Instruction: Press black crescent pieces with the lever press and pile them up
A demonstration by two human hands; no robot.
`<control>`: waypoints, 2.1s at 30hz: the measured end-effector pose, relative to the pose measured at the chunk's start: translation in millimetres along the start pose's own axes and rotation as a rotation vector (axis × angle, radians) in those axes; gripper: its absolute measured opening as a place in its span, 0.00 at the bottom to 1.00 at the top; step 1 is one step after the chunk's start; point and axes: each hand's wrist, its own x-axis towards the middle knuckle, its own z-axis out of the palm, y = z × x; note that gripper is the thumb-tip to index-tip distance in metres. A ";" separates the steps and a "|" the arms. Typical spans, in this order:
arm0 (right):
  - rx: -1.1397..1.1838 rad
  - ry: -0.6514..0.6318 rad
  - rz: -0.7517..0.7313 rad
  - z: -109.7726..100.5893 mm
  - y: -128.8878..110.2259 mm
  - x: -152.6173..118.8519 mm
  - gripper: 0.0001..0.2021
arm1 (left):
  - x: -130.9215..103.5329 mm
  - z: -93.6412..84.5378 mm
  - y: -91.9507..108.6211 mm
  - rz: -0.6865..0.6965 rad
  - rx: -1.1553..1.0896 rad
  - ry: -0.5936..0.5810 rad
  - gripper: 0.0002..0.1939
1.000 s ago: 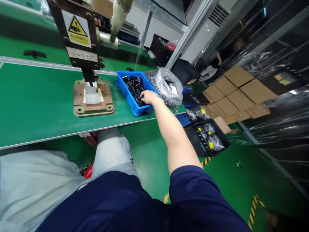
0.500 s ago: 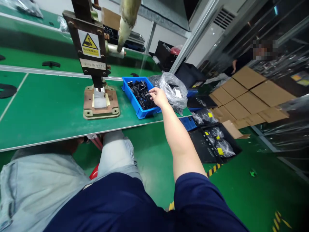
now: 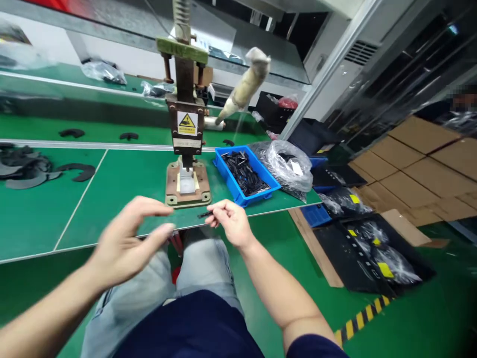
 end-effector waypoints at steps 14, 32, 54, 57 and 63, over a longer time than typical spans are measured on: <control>0.148 -0.078 0.217 46.5 57.1 8.6 0.18 | -26.1 58.4 -64.3 -0.116 -0.131 -0.066 0.13; -0.327 -0.317 -0.005 41.8 46.3 17.2 0.12 | -29.0 57.1 -90.4 -0.669 -0.603 -0.389 0.12; -0.612 0.157 -1.083 -17.5 -202.8 139.4 0.28 | 130.6 70.7 -187.0 -0.070 0.316 -0.313 0.16; -0.549 0.211 -1.126 -2.4 -190.3 132.5 0.21 | 131.6 72.2 -186.9 -0.017 0.308 -0.334 0.16; -0.544 0.363 -1.070 6.4 -117.4 92.2 0.12 | 133.3 71.9 -184.2 0.028 0.299 -0.314 0.17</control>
